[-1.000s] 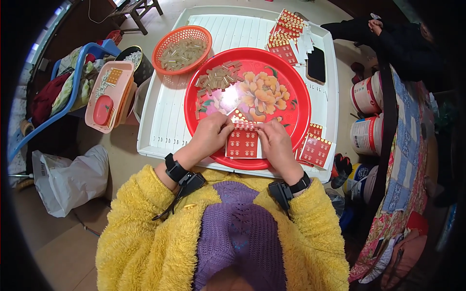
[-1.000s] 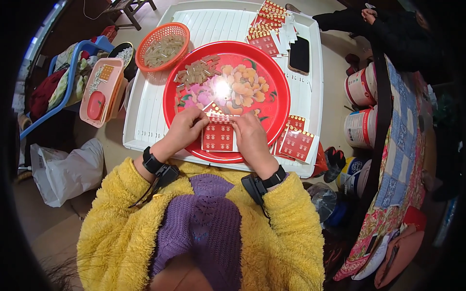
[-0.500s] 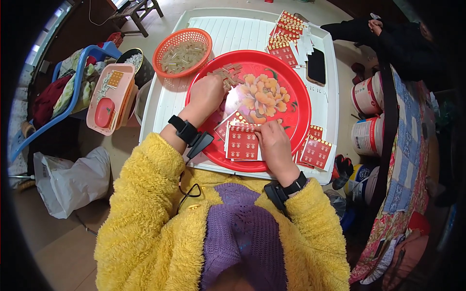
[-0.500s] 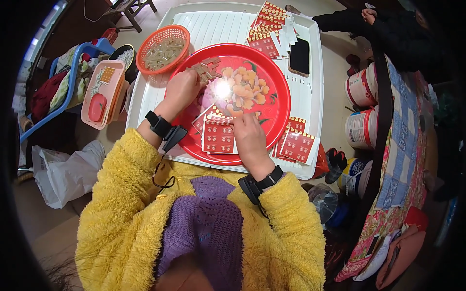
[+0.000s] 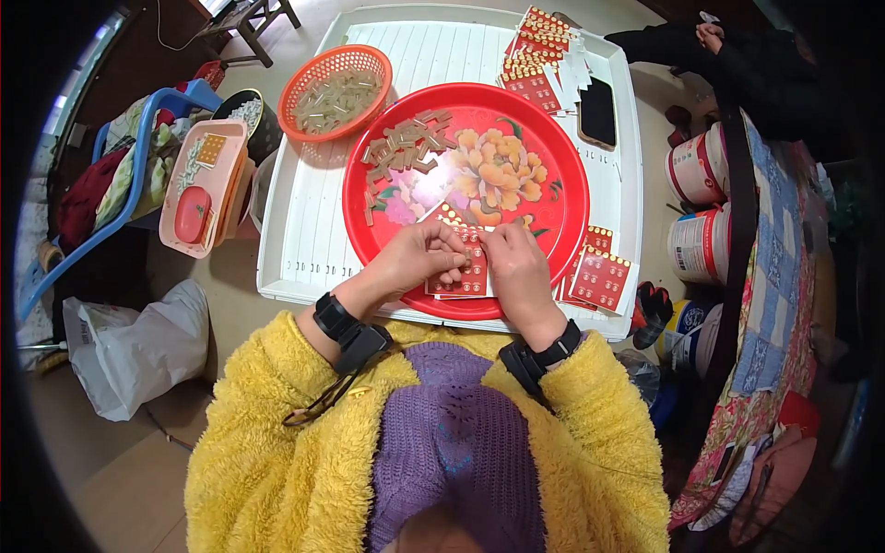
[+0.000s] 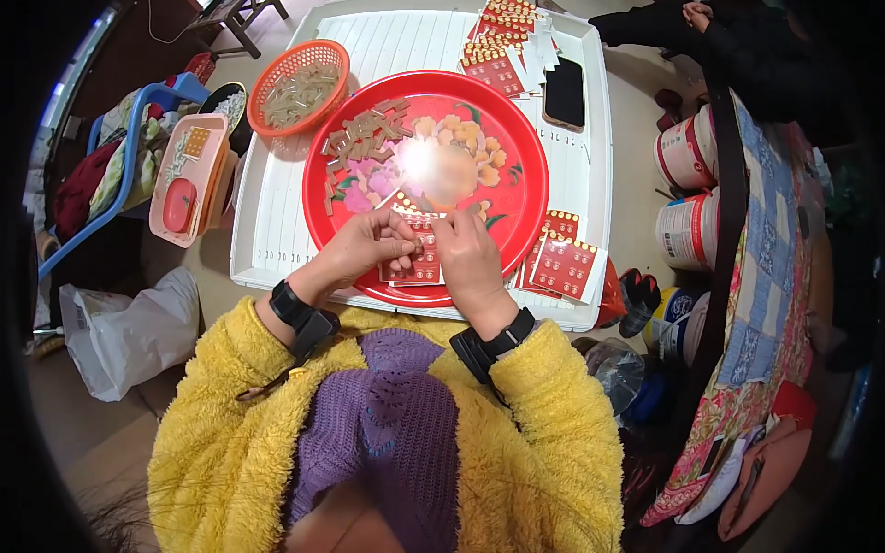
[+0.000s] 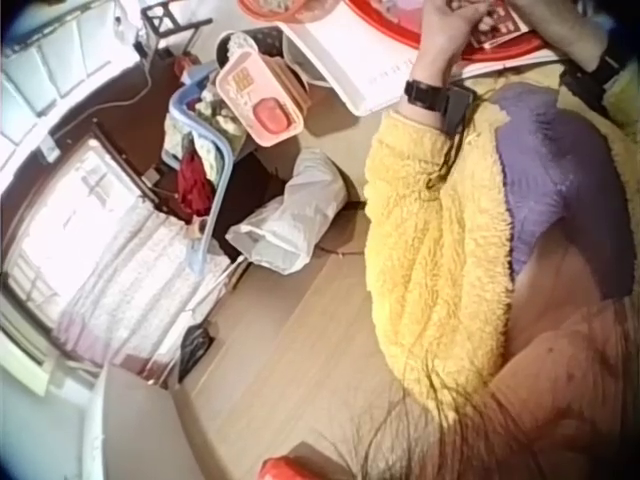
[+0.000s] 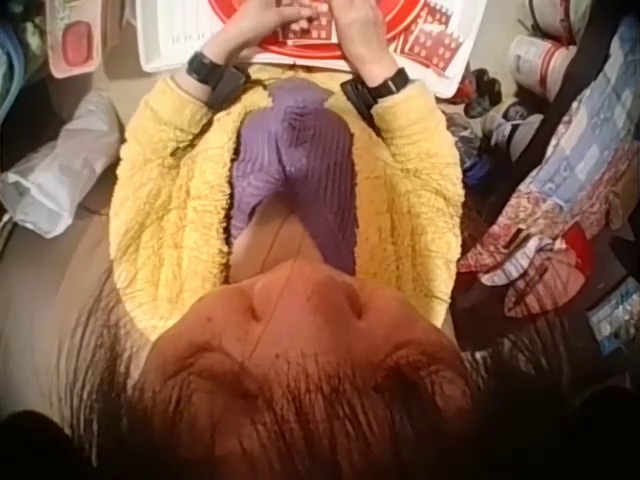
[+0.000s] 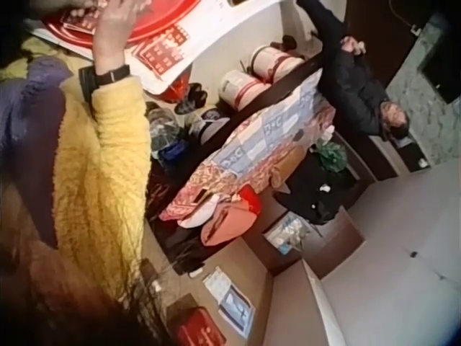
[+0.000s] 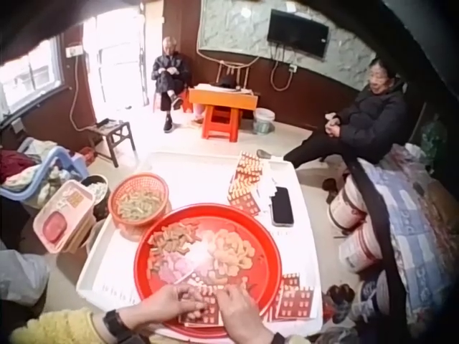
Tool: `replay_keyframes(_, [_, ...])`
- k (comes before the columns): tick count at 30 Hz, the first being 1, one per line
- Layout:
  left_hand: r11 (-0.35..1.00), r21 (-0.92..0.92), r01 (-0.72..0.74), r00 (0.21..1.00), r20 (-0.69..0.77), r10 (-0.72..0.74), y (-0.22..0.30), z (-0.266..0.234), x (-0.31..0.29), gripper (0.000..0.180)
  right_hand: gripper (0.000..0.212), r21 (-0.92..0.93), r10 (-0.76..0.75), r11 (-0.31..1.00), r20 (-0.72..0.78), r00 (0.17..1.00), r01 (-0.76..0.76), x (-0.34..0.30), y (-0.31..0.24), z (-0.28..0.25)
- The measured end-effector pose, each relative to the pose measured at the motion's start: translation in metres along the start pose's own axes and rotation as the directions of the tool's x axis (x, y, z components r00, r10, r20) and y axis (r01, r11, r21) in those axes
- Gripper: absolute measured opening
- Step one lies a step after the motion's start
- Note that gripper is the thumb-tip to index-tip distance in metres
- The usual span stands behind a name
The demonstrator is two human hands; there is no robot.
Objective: The person picks up small metal pieces from a tray and inserts them into red cards by hand, then stacks the completed cards on the table.
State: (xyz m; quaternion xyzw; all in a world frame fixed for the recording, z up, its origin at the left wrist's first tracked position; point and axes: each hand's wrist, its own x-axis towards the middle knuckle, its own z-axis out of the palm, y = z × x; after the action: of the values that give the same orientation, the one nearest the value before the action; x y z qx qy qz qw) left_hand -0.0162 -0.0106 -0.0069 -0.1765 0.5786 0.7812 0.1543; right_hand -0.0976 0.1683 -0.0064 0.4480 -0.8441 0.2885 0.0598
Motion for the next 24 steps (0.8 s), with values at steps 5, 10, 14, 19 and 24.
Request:
replay_keyframes(5, [0.997, -0.054, 0.058, 0.997, -0.041, -0.060, 0.005, 0.006, 0.000, 0.015, 0.014, 0.057, 0.019, 0.998, 0.022, 1.000, -0.020, -0.002, 0.005, -0.002])
replay_keyframes(10, [0.996, -0.081, 0.031, 0.998, -0.052, -0.036, -0.002, 0.005, 0.001, 0.019, 0.012, 0.626, 0.449, 0.532, 0.362, 0.817, -0.570, -0.001, 0.005, -0.003])
replay_keyframes(14, [0.997, -0.062, 0.043, 0.998, -0.037, -0.045, -0.004, 0.003, 0.002, 0.017, 0.010, 0.678, 0.384, 0.473, 0.416, 0.824, -0.563, 0.000, 0.004, -0.002])
replay_keyframes(19, [0.998, -0.039, 0.042, 0.999, -0.031, -0.043, -0.008, 0.001, 0.004, 0.016, 0.010, 0.642, 0.350, 0.584, 0.354, 0.867, -0.498, 0.000, 0.003, 0.001])
replay_keyframes(24, [0.997, -0.073, 0.027, 0.999, -0.018, -0.028, -0.003, 0.004, 0.000, 0.016, 0.010, 0.609, 0.348, 0.620, 0.352, 0.869, -0.495, 0.000, 0.002, 0.000])
